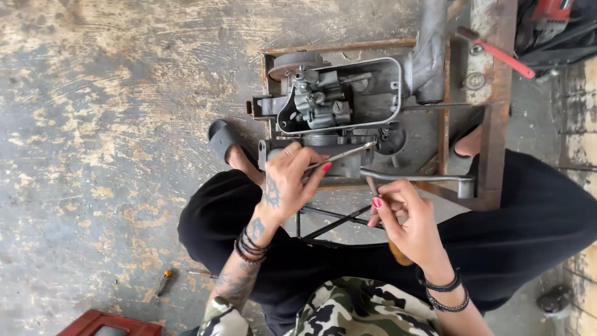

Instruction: The person sits on the floor and uses a wrench and a screwdriver to work on a small engine mounted on a wooden stand. They tighten and loosen bolts on the engine block and carburetor area throughout the clip.

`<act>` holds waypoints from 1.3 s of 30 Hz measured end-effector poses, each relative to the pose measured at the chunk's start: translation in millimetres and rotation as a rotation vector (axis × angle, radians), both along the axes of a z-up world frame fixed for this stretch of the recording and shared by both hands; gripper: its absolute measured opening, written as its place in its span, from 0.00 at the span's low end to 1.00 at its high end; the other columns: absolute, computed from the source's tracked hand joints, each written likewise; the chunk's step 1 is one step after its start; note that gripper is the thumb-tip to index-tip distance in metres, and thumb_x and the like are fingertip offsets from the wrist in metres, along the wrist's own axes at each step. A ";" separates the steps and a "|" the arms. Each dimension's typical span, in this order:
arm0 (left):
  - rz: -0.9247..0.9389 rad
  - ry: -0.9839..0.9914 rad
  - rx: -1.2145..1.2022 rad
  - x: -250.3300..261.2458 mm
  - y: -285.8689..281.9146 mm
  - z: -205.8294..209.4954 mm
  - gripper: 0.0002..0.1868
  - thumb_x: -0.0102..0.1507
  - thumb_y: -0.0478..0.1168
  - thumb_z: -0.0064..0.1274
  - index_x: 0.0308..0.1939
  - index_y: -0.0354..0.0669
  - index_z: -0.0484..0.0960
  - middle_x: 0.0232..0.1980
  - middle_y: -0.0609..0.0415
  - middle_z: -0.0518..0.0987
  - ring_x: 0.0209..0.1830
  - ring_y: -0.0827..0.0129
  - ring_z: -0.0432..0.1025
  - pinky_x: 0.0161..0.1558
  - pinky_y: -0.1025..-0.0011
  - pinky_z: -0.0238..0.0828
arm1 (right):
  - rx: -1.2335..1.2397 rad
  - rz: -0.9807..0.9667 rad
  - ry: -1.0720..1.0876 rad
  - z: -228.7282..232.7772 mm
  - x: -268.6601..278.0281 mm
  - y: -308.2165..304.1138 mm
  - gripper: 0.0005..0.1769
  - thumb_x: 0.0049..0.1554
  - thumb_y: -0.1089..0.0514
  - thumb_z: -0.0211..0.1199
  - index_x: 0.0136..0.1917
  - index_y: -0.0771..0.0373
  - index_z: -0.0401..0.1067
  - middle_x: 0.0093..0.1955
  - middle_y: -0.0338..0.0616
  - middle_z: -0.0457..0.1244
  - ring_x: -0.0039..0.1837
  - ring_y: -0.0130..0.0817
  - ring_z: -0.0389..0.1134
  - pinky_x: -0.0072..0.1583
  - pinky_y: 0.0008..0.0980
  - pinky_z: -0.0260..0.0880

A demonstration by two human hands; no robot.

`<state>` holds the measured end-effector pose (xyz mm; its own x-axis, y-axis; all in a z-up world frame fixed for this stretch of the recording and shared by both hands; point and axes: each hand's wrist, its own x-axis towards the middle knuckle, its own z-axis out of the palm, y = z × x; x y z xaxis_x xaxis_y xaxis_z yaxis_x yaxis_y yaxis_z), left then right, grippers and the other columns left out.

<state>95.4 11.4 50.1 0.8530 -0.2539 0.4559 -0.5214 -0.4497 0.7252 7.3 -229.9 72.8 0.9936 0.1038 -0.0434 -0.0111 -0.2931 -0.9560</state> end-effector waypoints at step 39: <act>0.056 -0.138 -0.114 -39.0 -15.6 -2.0 0.02 0.62 0.33 0.60 0.35 0.42 0.84 0.23 0.54 0.75 0.19 0.62 0.67 0.25 0.71 0.69 | 0.124 -0.163 0.050 19.1 6.1 29.2 0.06 0.63 0.70 0.52 0.52 0.75 0.68 0.23 0.50 0.64 0.19 0.34 0.68 0.26 0.27 0.69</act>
<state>56.5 -4.2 48.1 0.7916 -0.1474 0.5930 -0.5961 -0.3996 0.6964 13.3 -200.7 91.8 0.9947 -0.0502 -0.0896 -0.0967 -0.1640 -0.9817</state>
